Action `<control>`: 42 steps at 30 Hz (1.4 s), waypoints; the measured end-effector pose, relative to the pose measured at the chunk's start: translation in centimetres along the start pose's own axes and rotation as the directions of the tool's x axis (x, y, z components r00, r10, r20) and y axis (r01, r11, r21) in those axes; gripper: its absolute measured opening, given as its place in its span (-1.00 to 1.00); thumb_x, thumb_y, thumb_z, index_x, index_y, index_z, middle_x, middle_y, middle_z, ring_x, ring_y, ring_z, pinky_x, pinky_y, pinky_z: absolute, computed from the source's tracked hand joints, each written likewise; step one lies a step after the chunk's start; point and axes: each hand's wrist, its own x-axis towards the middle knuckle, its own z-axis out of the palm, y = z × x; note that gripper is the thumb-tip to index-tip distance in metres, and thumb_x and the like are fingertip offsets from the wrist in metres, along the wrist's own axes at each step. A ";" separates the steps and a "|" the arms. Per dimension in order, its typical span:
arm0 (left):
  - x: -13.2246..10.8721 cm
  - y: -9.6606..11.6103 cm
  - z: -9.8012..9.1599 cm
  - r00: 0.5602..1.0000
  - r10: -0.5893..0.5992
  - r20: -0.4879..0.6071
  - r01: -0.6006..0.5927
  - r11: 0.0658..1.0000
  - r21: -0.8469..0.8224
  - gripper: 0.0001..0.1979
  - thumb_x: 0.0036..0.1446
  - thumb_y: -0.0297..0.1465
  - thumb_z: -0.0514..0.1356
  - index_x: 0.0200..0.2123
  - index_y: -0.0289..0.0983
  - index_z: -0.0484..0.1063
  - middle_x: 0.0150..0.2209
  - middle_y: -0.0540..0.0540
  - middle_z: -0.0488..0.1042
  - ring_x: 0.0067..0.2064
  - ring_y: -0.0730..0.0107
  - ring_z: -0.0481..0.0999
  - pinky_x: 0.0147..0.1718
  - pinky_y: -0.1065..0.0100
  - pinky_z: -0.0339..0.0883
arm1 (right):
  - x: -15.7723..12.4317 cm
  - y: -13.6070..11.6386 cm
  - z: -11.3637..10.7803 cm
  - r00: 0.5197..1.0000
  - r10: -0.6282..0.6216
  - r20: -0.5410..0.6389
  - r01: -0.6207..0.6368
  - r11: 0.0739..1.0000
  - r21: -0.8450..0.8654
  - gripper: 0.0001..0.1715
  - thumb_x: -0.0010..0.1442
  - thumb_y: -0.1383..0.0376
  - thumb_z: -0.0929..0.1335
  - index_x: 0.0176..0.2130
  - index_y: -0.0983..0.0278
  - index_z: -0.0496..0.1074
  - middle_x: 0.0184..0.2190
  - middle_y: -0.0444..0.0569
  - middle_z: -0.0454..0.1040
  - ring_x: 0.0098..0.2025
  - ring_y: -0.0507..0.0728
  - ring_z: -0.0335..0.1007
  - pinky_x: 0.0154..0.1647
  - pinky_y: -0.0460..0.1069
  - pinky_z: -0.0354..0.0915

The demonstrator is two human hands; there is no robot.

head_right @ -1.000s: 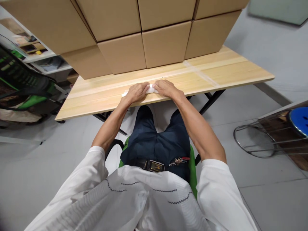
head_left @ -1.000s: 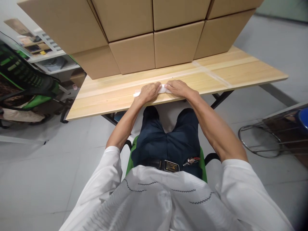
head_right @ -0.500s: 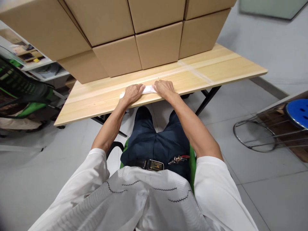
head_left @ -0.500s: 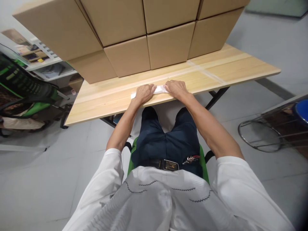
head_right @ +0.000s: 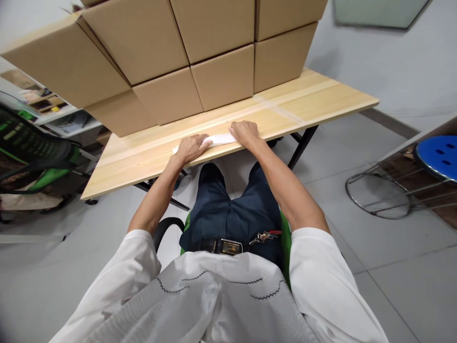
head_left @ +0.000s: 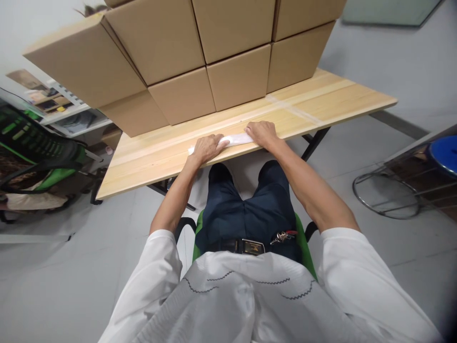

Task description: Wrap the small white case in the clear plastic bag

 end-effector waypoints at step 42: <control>-3.7 0.2 5.4 0.959 0.197 -0.205 -0.193 0.980 0.041 -0.31 0.72 0.17 0.15 0.28 -0.36 0.62 0.36 -0.59 0.64 0.35 -0.35 0.65 0.31 -0.14 0.46 | -5.0 -1.5 8.3 0.817 -0.494 -0.297 0.550 0.823 0.142 -0.09 0.58 -0.10 0.32 0.67 0.25 0.44 0.58 0.40 0.59 0.58 0.62 0.59 0.59 0.54 0.53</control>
